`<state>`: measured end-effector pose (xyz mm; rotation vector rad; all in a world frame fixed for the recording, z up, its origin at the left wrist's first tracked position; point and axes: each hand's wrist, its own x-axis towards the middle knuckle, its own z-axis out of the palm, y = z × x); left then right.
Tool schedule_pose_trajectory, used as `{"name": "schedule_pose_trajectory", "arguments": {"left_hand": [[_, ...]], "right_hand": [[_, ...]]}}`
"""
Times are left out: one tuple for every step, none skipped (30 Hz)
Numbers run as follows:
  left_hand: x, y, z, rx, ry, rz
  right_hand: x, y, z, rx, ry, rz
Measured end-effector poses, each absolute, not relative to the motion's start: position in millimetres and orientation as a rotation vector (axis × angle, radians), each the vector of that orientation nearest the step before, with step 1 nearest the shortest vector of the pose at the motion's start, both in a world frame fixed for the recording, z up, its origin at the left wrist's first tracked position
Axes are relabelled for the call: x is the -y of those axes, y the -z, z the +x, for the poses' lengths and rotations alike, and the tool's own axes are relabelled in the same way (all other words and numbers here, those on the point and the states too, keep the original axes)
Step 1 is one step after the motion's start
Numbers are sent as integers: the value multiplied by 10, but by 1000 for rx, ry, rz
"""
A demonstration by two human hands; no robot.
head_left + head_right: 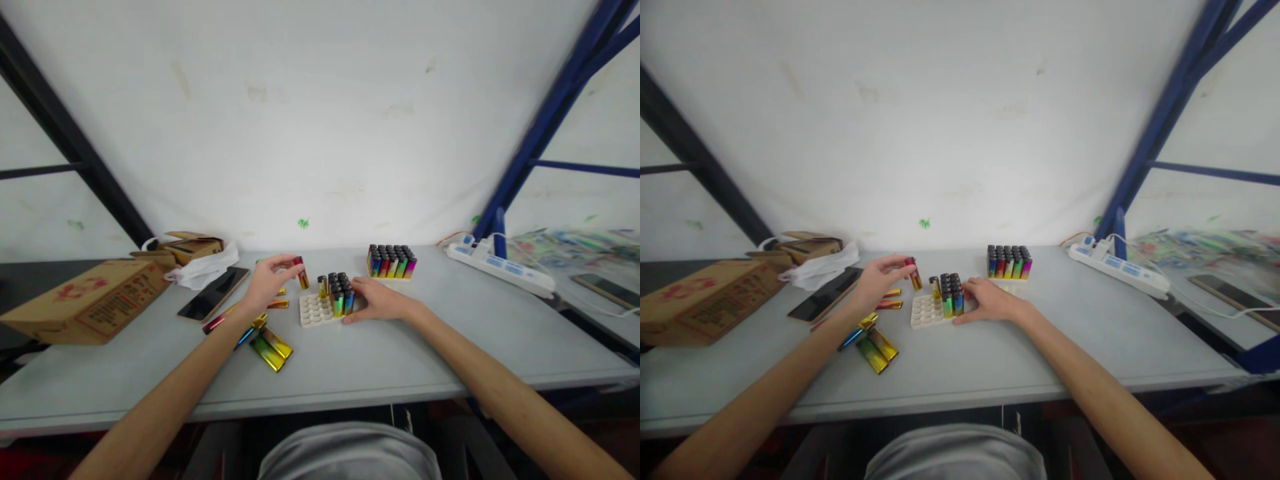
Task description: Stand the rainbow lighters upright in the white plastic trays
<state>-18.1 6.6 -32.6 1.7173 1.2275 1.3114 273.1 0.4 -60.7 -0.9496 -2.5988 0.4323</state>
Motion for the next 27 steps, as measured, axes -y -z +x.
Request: {"name": "schedule_pose_trajectory", "arguments": {"left_hand": [[-35, 296, -164, -1184, -1306, 1644], [-6, 275, -144, -1137, -1293, 1575], [20, 262, -121, -1089, -1280, 1512], [41, 257, -97, -1040, -1268, 1458], [58, 257, -74, -991, -1256, 1417], [72, 260, -53, -947, -1236, 1387], [81, 265, -37, -913, -1209, 1365], [88, 269, -26, -890, -1180, 1348], [93, 272, -19, -879, -1151, 1336], [95, 276, -18, -878, -1127, 1330], [95, 281, -20, -889, -1110, 1330], [92, 291, -26, -911, -1096, 1339], [86, 305, -34, -944, -1082, 1360], [79, 325, -43, -986, -1067, 1396], [70, 350, -52, -1035, -1059, 1450], [61, 376, -61, -1089, -1061, 1523], [53, 403, -69, -1148, -1072, 1614], [49, 425, -76, -1209, -1087, 1717], [48, 441, -82, -1268, -1102, 1820], [51, 449, -86, -1319, -1112, 1912], [59, 449, -89, -1355, -1111, 1984], [69, 442, -90, -1378, -1104, 2034], [81, 431, -90, -1389, -1094, 2063], [94, 419, -88, -1390, -1083, 2077], [104, 409, -85, -1388, -1076, 2080], [113, 403, -80, -1384, -1069, 2078], [118, 402, -75, -1378, -1066, 2073]], "right_hand": [[-7, 610, 2733, 2599, -435, -948], [-10, 614, 2735, 2600, -437, -949], [-12, 617, 2737, 2603, -436, -952], [-13, 619, 2738, 2607, -432, -956], [-13, 620, 2739, 2612, -426, -962], [-12, 619, 2739, 2616, -420, -968], [-10, 617, 2739, 2619, -416, -973], [-8, 614, 2739, 2621, -415, -976], [-6, 611, 2738, 2621, -414, -975], [-5, 607, 2736, 2620, -413, -972], [-4, 605, 2734, 2620, -412, -964], [-3, 602, 2732, 2620, -409, -955], [-1, 600, 2730, 2620, -407, -945], [0, 598, 2728, 2620, -404, -938], [3, 596, 2725, 2621, -403, -936], [5, 594, 2724, 2621, -403, -939], [8, 592, 2722, 2620, -404, -946], [11, 590, 2721, 2619, -407, -957], [13, 589, 2720, 2618, -412, -967], [15, 587, 2719, 2618, -418, -975], [15, 586, 2719, 2618, -423, -980], [15, 585, 2719, 2619, -424, -982], [14, 585, 2719, 2620, -421, -983], [13, 585, 2719, 2622, -416, -984], [12, 586, 2720, 2624, -411, -983], [10, 587, 2722, 2627, -408, -981], [8, 589, 2723, 2629, -406, -980]]}}
